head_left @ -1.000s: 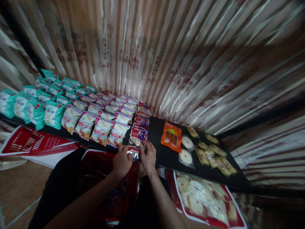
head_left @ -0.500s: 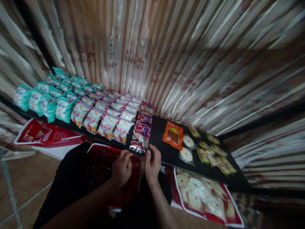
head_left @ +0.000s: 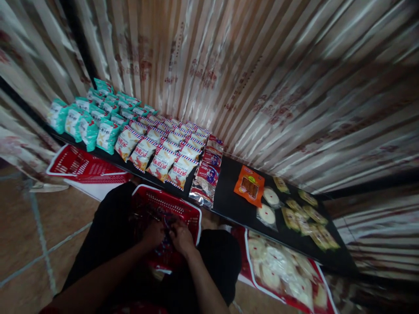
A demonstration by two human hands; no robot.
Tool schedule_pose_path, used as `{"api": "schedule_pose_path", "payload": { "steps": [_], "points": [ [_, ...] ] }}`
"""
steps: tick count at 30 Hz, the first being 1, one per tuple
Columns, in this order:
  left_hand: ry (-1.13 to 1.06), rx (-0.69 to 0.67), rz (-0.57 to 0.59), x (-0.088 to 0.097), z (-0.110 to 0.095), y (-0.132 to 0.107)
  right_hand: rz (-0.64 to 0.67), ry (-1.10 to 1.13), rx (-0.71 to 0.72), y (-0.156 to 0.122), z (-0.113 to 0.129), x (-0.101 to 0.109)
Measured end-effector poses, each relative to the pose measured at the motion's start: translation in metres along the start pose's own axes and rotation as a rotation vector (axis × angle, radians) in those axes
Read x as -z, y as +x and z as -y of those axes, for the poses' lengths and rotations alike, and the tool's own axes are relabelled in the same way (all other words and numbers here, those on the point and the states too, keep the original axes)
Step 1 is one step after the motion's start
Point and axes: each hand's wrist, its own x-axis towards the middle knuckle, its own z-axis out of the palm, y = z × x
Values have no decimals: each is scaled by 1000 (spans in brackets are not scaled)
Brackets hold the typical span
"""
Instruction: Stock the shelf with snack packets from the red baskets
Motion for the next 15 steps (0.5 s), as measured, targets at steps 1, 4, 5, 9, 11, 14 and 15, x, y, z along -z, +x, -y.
{"api": "schedule_pose_path", "payload": {
  "steps": [1, 4, 5, 9, 11, 14, 15],
  "points": [
    [-18, 7, -4, -2, 0, 2, 20, -13, 7, 4, 0, -3],
    [-88, 44, -22, -7, 0, 12, 50, -9, -8, 17, 0, -14],
    [-119, 60, -25, -9, 0, 16, 55, 0, -18, 22, 0, -18],
    [-278, 128, -18, -14, 3, 36, 63, 11, -39, 40, -6, -31],
    [-371, 157, -23, -15, 6, 47, 75, 17, -42, 48, -9, -37],
    [-518, 200, -39, -15, 9, 61, 138, 25, -63, 58, -14, -44],
    [-567, 213, -42, -15, 10, 64, 162, 26, -73, 60, -15, -46]
  ]
}}
